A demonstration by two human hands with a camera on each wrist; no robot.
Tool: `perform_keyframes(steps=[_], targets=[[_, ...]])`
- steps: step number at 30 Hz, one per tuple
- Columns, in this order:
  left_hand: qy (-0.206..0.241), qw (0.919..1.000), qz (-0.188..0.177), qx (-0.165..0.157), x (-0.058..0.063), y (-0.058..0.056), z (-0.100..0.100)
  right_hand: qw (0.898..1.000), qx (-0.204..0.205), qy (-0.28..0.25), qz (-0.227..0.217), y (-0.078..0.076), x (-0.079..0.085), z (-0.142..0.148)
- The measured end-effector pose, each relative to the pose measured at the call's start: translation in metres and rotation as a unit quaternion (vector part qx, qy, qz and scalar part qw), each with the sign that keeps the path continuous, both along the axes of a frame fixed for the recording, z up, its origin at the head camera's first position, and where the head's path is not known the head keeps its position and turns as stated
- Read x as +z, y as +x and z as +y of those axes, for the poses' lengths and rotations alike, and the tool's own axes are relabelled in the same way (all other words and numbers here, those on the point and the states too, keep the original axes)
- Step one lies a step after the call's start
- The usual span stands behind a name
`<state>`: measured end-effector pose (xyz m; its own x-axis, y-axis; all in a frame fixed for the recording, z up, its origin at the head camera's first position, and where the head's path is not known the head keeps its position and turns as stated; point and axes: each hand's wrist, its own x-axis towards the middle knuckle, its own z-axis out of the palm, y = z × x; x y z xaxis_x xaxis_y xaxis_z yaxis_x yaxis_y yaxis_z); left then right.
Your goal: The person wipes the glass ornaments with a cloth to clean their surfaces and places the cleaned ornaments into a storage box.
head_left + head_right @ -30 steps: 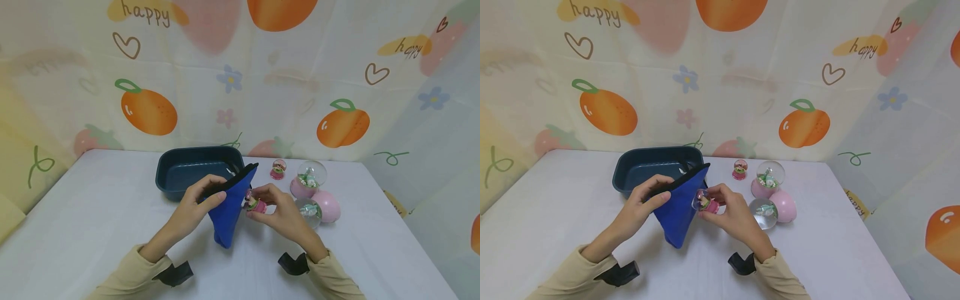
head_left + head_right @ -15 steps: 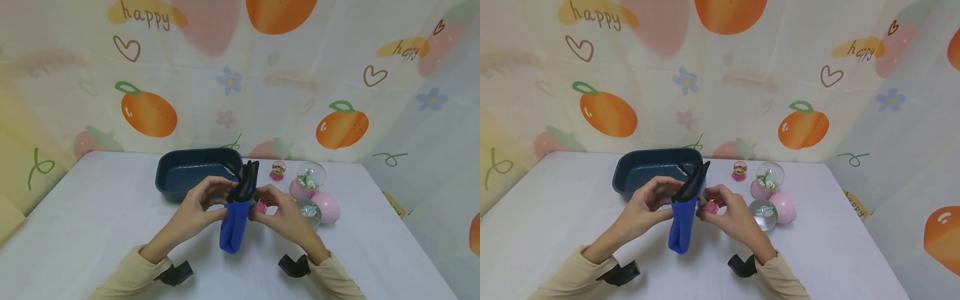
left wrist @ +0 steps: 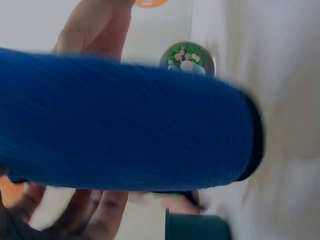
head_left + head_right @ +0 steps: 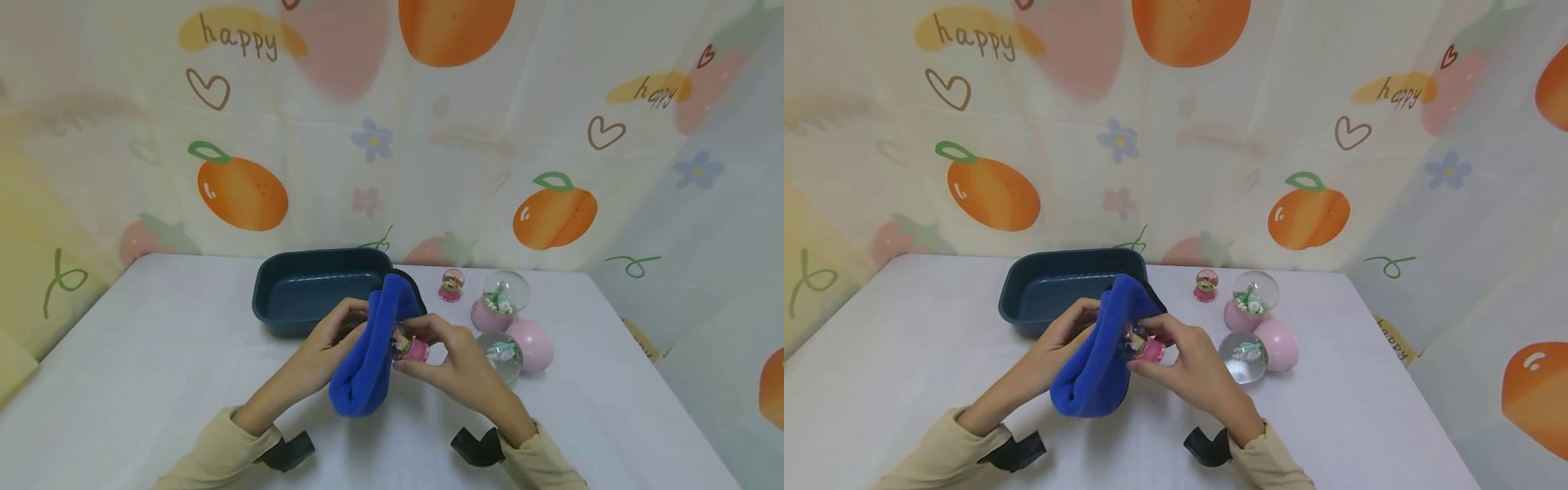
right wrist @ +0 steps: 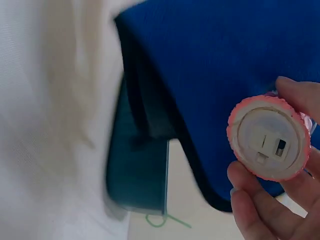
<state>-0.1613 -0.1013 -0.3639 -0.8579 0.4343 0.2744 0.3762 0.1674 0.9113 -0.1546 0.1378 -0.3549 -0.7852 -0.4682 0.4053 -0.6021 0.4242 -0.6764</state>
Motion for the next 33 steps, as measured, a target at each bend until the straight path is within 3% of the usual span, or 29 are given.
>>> perform_keyframes(steps=[6,10,14,18,21,23,29,33], targets=[[-0.014,0.9976,-0.03,0.06,0.002,0.002,0.005,0.999,0.028,0.007,0.025,0.0,-0.001,-0.003],[-0.01,0.998,-0.008,0.062,0.005,0.004,0.004,1.0,0.022,-0.001,0.016,-0.001,-0.001,-0.002],[-0.008,0.9998,0.01,-0.013,0.009,0.002,-0.005,1.0,-0.004,-0.01,0.013,-0.003,-0.001,0.002],[-0.006,0.992,-0.027,-0.123,0.013,-0.001,-0.016,1.0,-0.016,-0.024,0.004,-0.005,-0.001,0.005],[-0.004,0.9847,-0.059,-0.164,0.013,-0.002,-0.019,1.0,-0.016,-0.024,-0.003,-0.005,0.0,0.005],[-0.012,0.9857,-0.055,-0.159,0.012,-0.002,-0.018,1.0,-0.017,-0.021,-0.008,-0.004,0.001,0.005],[-0.036,0.9965,-0.009,-0.075,0.004,-0.002,-0.008,0.999,0.017,-0.036,-0.033,-0.004,-0.001,0.002],[-0.025,0.9985,0.006,-0.047,0.0,-0.004,-0.006,0.997,0.022,-0.049,-0.048,-0.003,-0.003,0.0]])
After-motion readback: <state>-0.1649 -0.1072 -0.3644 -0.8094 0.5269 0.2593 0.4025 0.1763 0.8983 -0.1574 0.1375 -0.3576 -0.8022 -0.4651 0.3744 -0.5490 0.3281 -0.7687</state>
